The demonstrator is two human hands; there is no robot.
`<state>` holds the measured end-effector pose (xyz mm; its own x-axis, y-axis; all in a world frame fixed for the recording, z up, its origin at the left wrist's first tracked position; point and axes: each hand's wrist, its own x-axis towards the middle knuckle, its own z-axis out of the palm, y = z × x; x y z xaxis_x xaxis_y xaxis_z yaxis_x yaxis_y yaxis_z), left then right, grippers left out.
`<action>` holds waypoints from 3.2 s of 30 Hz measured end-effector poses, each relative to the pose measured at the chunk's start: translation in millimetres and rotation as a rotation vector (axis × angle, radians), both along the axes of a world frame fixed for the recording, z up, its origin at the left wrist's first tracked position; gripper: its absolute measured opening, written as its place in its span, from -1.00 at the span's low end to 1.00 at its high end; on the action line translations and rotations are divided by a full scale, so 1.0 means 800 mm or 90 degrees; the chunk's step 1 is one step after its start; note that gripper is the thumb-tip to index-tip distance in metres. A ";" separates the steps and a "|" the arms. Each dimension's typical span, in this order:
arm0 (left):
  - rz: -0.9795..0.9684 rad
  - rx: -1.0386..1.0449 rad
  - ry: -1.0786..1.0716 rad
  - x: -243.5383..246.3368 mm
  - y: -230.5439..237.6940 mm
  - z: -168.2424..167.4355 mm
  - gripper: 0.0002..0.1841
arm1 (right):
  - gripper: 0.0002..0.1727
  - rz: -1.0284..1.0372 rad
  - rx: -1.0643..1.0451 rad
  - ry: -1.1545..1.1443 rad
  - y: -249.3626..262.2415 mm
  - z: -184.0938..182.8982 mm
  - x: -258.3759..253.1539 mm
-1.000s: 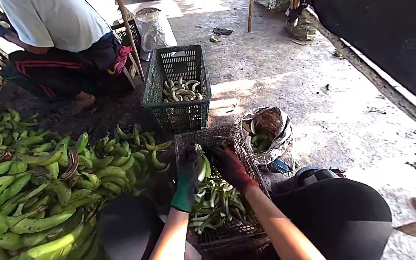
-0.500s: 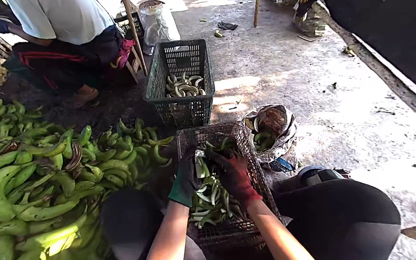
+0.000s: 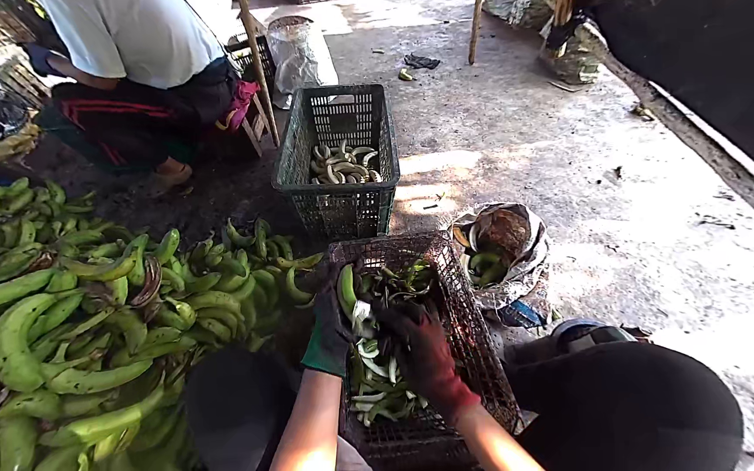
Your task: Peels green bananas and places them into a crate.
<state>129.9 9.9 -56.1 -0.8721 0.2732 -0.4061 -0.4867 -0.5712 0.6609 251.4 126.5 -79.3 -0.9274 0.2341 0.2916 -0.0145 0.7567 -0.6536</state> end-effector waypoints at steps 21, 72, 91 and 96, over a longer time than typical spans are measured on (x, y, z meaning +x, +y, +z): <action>-0.130 -0.033 0.015 0.021 0.000 0.002 -0.65 | -0.61 -0.127 -0.214 0.008 0.023 -0.030 -0.058; -0.046 -0.445 0.354 0.132 0.029 -0.007 -0.42 | -0.36 0.252 -0.968 -0.165 0.047 0.031 0.038; -0.213 -0.128 0.022 0.089 -0.012 -0.027 -0.53 | -0.68 0.160 -0.910 -0.187 0.015 0.055 0.035; -0.256 -0.002 0.075 0.066 -0.006 0.016 -0.58 | -0.81 0.242 -0.879 -0.276 0.011 0.055 0.055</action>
<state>182.4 5.3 -43.3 -0.7371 0.5999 -0.3112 -0.5912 -0.3492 0.7270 295.2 135.2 -35.3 -0.9491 -0.1799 -0.2585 0.3130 -0.4488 -0.8370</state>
